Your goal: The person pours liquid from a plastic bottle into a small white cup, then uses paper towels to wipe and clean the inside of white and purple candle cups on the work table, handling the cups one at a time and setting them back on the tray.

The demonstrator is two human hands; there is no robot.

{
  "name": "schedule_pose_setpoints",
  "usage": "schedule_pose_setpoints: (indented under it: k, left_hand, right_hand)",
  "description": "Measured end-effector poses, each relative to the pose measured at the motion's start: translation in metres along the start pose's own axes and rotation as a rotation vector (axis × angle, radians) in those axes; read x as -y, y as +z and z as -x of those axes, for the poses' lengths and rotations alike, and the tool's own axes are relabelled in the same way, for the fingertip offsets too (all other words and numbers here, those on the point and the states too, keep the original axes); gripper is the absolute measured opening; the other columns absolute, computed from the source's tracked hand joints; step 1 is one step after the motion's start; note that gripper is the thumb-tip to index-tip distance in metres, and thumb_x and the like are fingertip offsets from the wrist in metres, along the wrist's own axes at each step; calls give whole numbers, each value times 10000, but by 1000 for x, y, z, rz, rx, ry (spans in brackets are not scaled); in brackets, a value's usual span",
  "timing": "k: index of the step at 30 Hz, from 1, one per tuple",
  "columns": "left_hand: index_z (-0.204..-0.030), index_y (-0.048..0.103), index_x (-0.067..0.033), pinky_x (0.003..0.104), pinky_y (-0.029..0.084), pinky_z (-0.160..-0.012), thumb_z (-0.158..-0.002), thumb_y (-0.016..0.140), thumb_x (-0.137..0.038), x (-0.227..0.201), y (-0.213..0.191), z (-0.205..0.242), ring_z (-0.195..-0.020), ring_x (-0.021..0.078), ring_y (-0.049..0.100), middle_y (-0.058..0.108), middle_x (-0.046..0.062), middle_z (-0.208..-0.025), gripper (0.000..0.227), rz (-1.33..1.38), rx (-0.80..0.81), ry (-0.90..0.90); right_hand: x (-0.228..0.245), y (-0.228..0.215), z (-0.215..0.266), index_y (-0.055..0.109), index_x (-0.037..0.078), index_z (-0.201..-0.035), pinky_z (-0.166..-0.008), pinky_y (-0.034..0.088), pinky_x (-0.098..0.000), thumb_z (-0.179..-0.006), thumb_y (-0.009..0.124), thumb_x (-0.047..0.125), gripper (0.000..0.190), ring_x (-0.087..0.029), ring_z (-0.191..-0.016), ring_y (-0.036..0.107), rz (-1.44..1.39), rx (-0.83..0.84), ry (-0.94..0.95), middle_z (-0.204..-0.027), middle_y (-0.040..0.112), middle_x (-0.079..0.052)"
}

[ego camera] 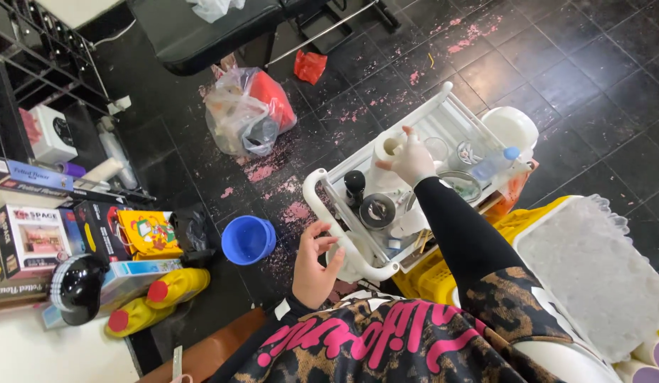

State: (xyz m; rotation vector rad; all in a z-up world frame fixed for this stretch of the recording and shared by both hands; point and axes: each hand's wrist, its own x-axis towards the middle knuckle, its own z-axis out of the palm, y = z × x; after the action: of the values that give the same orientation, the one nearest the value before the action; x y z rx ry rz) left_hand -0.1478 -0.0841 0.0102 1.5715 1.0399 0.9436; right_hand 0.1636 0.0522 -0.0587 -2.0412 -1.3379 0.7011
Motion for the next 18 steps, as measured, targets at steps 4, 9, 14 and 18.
schedule_pose_setpoints:
  k: [4,9,14,18]
  left_hand:
    - [-1436,361,3,336,534,-944,-912,692,-64,-6,8,-7,-1126,198,675,561,137,-1368,623,-10,65,-12]
    - [-1399,507,-40,338,562,-988,-944,747,-100,-9,30,-24,-1179,207,699,664,109,-1292,518,-118,121,166]
    - [-1497,360,41,412,449,-1088,-864,828,-205,-51,85,-33,-1314,303,551,526,206,-1416,824,-63,309,328]
    - [-1539,216,129,460,348,-1146,-783,878,-322,-65,139,-21,-1424,389,399,347,305,-1542,1101,1,478,413]
  right_hand:
    - [4,-24,20,277,-37,-1505,-1024,452,-404,-549,1030,365,1281,-373,-1271,540,-21,-115,-48,-1384,515,-286]
    - [-24,-54,52,309,-80,-1554,-1178,371,-420,-865,905,271,976,-346,-1449,433,-372,-422,-154,-1537,451,-265]
    - [-34,-106,141,331,-35,-1569,-1012,445,-346,-876,785,79,837,-218,-1191,522,-739,-500,-72,-1298,502,-106]
    - [-64,-128,229,375,-109,-1403,-840,502,-281,-805,641,-58,656,-150,-991,560,-1125,-496,78,-1091,500,-28]
